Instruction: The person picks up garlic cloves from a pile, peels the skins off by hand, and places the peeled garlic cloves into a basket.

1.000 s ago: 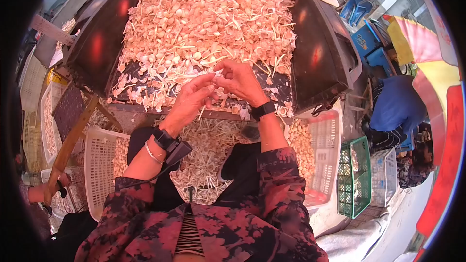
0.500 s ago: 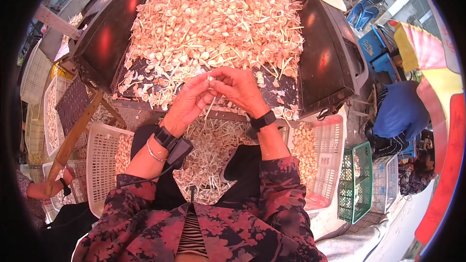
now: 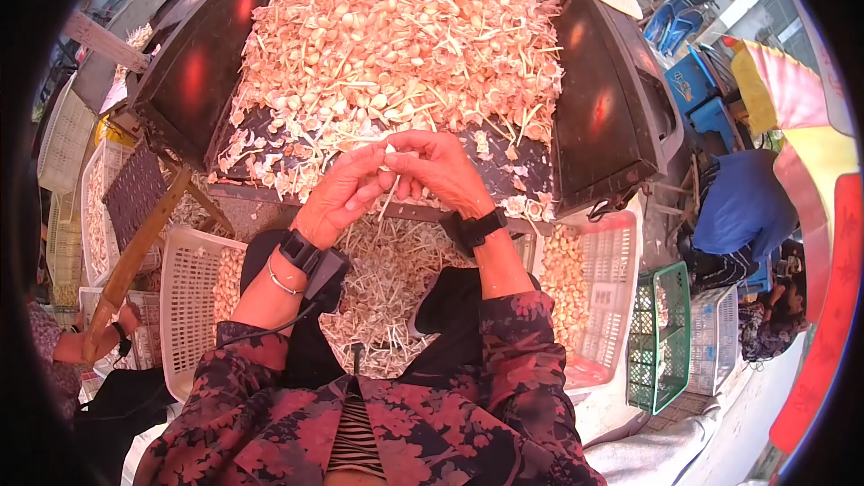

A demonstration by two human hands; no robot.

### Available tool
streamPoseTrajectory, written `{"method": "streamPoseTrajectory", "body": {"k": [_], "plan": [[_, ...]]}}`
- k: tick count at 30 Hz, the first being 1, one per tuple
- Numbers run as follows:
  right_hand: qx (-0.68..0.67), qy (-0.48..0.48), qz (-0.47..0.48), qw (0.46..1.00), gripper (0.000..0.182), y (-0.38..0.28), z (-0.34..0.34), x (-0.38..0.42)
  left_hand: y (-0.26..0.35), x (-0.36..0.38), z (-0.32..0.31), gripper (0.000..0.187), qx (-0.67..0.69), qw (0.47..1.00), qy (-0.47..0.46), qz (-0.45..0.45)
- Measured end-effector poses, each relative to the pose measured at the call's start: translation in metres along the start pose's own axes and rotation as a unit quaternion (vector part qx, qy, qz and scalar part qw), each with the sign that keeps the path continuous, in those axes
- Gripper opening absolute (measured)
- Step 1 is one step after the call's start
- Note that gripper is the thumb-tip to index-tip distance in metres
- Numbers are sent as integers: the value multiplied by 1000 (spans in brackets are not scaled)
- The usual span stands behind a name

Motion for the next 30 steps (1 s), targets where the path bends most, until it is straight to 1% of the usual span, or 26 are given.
{"method": "streamPoseTrajectory", "body": {"k": [1,2,5,7,8,10,14,16,20,22,23,24,25,26,27,28,29,30], "plan": [[14,-10,0,1000,16,0,1,-1,-2,1,2,14,1,1000,9,13],[27,-21,1,999,16,0,0,-1,-3,1,3,13,8,1000,16,5],[61,19,15,998,15,2,3,-3,-4,-1,9,12,21,999,42,-24],[83,29,17,996,14,1,2,-2,-3,-1,13,11,19,997,68,-44],[94,33,18,995,14,0,2,-2,-3,-3,15,11,11,997,55,-47],[56,34,10,998,13,-1,0,-1,-2,-3,15,12,-4,998,27,-52],[-60,18,-18,998,10,8,-4,-2,3,4,6,11,-7,998,21,-57],[-112,30,-11,993,9,15,-2,-4,5,8,8,12,-21,997,24,-65],[-259,85,32,962,9,28,4,-11,-1,11,17,8,-28,995,74,-53],[-271,80,53,958,10,10,-7,-9,-12,13,22,5,-26,993,110,-39],[-277,77,64,956,10,-2,-14,-8,-14,12,24,7,-35,992,115,-43],[-236,89,82,964,10,-23,-28,-5,-18,11,27,9,-42,991,121,-44],[-207,78,91,971,10,-50,-59,-3,-24,12,26,11,-49,990,126,-41],[-177,69,100,977,10,-68,-80,-2,-23,17,17,15,-79,990,97,-58],[-171,74,97,978,11,-62,-75,-2,-31,15,18,15,-128,987,93,-31],[-104,-42,155,981,16,-90,-157,-2,-40,10,21,15,-176,980,88,-6],[22,-137,94,986,29,-83,-200,-5,-48,8,23,15,-224,971,86,18],[181,-183,202,945,40,-75,-236,-1,-49,12,16,19,-203,976,77,12]]}}
Point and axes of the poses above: each hand's wrist, its own x-axis away from the middle knuckle, its own z-axis out of the back of the hand, y = z × x, the point moved 9 cm from there along -x, towards the middle knuckle, and after that the axes turned 3 degrees about -y, right-handed, at the moved point
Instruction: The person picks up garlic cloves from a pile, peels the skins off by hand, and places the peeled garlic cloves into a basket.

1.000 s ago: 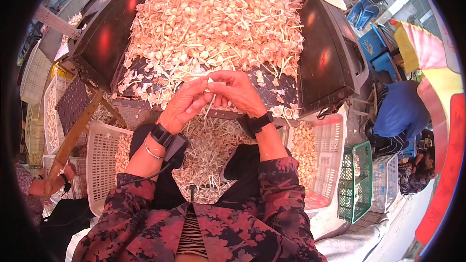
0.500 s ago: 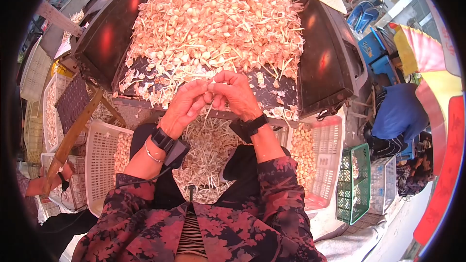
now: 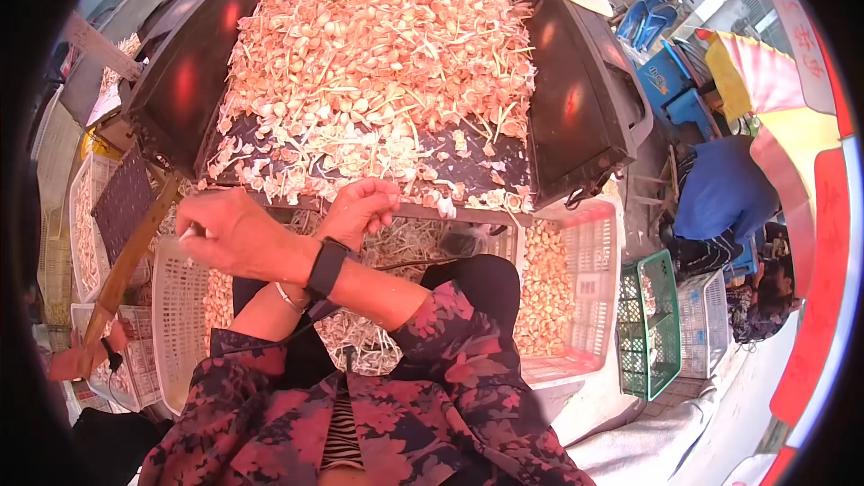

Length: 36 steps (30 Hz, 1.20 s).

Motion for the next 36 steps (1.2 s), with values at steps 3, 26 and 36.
{"method": "streamPoseTrajectory", "body": {"k": [3,26,36], "plan": [[119,-82,101,984,62,-6,-31,12,-6,1,2,23,16,1000,2,0],[279,241,-358,858,27,160,271,180,12,-13,6,24,70,997,-10,35],[273,317,-249,874,18,161,290,167,-6,-23,19,37,221,974,-1,57]]}}
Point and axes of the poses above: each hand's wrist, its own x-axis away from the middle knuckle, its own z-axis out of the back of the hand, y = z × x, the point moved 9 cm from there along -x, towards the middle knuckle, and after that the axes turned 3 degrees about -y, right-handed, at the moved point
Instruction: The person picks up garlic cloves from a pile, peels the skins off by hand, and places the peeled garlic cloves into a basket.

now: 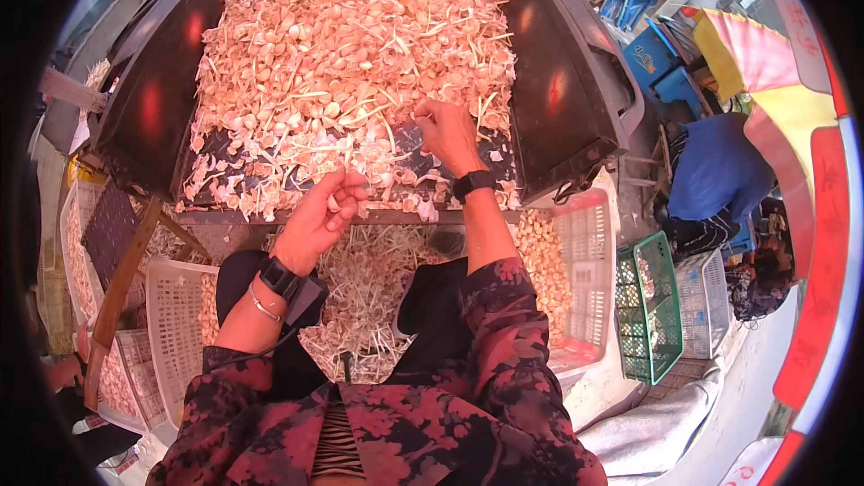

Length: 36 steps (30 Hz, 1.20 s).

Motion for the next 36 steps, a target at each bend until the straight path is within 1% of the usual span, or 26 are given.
{"method": "streamPoseTrajectory", "body": {"k": [1,2,4,5,7,11,12,14,15,16,17,19,20,23,24,27,30,33,35,36], "plan": [[67,67,13,995,18,22,14,-7,4,2,-1,35,-13,1000,-2,-8],[32,40,-17,999,19,30,14,-6,6,2,-2,32,-10,1000,-5,-15],[-38,-16,-73,996,21,38,11,-6,5,-2,-1,31,-20,1000,7,-11],[48,-32,-50,997,22,31,5,-7,6,-3,0,30,-26,1000,13,-10],[216,-64,-8,974,23,24,-13,-4,5,-2,-3,29,-29,999,14,-14],[236,-102,-55,965,22,33,-18,-4,8,0,-6,26,-43,999,8,-25],[249,-101,-5,963,20,21,-17,-3,8,1,-6,26,-55,998,8,-27],[69,-108,-105,986,20,30,-12,9,11,1,-7,25,-79,996,7,-33],[-23,-111,-152,982,20,30,-12,15,14,3,-12,25,-113,993,13,-40],[-121,-117,-133,977,18,21,-16,16,17,6,-23,26,-146,988,19,-47],[-190,-121,-126,966,18,14,-21,20,18,8,-31,26,-178,982,28,-53],[-327,-133,-109,929,17,-31,-31,36,21,9,-46,27,-224,969,27,-104],[-346,-152,-80,922,18,-45,-37,41,25,11,-50,27,-249,959,28,-129],[-300,-191,-22,934,19,-67,-47,50,41,14,-51,23,-297,927,30,-227],[-314,-195,-23,929,18,-69,-48,51,47,18,-53,20,-319,919,37,-229],[-357,-204,-26,911,16,-75,-47,56,48,22,-56,16,-327,915,34,-234],[-426,-151,-61,890,10,-80,-29,61,43,19,-55,14,-222,956,11,-191],[-460,-146,-87,872,9,-75,-1,73,31,13,-57,13,-161,978,-21,-127],[-353,-91,-74,928,11,-77,43,93,30,14,-54,15,-202,973,-6,-110],[-306,-58,-64,948,11,-67,67,103,32,16,-53,15,-231,967,2,-105]]}}
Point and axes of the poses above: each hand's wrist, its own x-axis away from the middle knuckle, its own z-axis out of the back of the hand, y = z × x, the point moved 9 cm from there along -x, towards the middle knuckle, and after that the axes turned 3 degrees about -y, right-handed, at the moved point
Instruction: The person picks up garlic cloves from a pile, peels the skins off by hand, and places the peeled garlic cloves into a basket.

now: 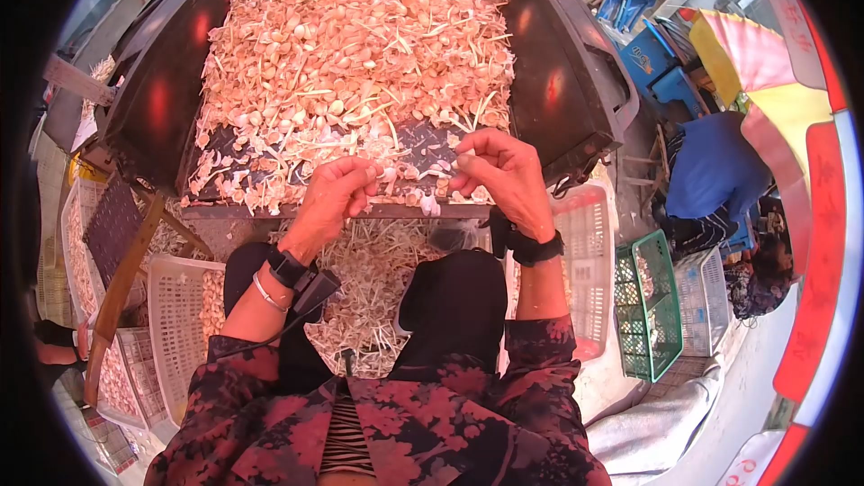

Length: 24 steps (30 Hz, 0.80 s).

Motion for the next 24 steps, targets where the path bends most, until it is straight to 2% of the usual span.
{"method": "streamPoseTrajectory", "body": {"k": [1,2,3,4,7,8,11,14,17,18,20,21,24], "plan": [[44,43,7,998,11,-4,26,16,0,2,3,16,-30,1000,3,6],[165,45,-62,983,12,4,54,33,2,3,7,20,-70,997,5,-8],[252,15,-72,965,17,26,81,47,3,3,10,20,-89,996,-7,-24],[491,-30,-43,869,24,37,100,60,2,2,13,21,-107,993,-17,-40],[707,8,27,707,26,44,104,95,2,-1,14,16,-144,989,-14,-41],[595,10,53,802,24,51,107,88,1,-1,14,15,-159,987,-10,-35],[349,85,9,933,21,42,81,37,-1,-2,15,16,-167,986,-2,-17],[353,118,45,927,22,29,59,-39,2,-1,15,19,-176,984,12,10],[363,109,19,925,24,73,60,-116,0,-3,17,21,-164,986,11,15],[415,84,-5,906,23,90,56,-134,-1,-3,17,21,-155,988,8,12],[472,29,-77,878,18,110,45,-150,0,-4,18,20,-131,991,5,4],[462,51,-54,884,14,111,44,-153,1,-5,18,20,-118,993,3,0],[467,17,-58,882,13,120,41,-150,2,-6,18,19,-105,995,-1,-3]]}}
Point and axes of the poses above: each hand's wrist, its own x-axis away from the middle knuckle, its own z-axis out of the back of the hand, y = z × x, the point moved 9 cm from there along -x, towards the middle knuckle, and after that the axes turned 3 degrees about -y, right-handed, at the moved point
